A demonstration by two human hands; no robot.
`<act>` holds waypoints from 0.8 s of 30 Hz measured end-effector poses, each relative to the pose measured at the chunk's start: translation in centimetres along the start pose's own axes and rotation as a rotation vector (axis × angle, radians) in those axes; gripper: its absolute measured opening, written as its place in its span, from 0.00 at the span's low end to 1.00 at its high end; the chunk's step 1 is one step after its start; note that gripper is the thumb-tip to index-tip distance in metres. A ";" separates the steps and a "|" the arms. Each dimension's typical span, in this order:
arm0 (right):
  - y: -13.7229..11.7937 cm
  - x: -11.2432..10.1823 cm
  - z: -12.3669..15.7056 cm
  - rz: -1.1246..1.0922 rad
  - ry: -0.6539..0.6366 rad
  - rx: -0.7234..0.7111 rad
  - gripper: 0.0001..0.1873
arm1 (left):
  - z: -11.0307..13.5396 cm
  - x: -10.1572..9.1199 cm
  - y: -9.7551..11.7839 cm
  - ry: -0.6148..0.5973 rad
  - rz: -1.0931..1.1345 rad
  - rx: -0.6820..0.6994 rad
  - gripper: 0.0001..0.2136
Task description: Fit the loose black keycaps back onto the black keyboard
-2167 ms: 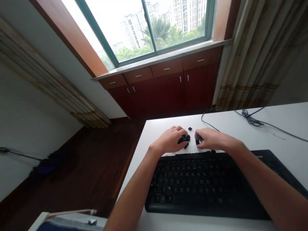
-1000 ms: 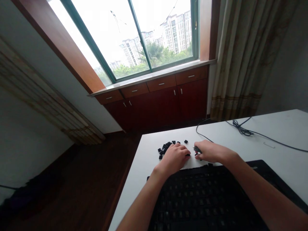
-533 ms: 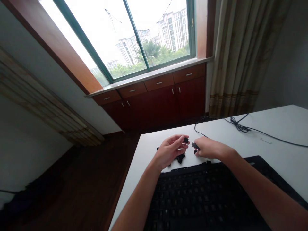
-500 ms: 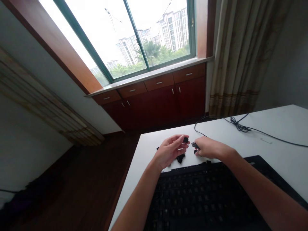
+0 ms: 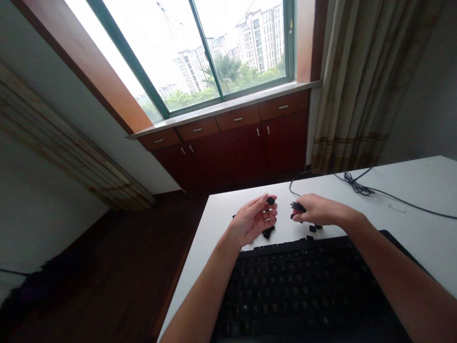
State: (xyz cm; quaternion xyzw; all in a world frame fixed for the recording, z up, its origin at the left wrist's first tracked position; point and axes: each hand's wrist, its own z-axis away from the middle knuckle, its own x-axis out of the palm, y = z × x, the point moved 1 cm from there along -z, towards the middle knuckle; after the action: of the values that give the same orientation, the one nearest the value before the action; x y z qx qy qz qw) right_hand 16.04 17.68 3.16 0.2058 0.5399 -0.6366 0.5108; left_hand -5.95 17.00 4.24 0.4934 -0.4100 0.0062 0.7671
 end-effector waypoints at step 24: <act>-1.1 0.7 -0.1 0.144 -0.075 -0.034 0.16 | 2.2 -1.0 4.0 -0.058 -0.875 0.141 0.19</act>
State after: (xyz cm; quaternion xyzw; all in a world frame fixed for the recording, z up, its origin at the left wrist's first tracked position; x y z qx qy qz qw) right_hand 14.80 17.39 3.08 0.2115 0.5149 -0.5964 0.5784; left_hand -9.60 17.75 6.98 0.6717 -0.1823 -0.3050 0.6500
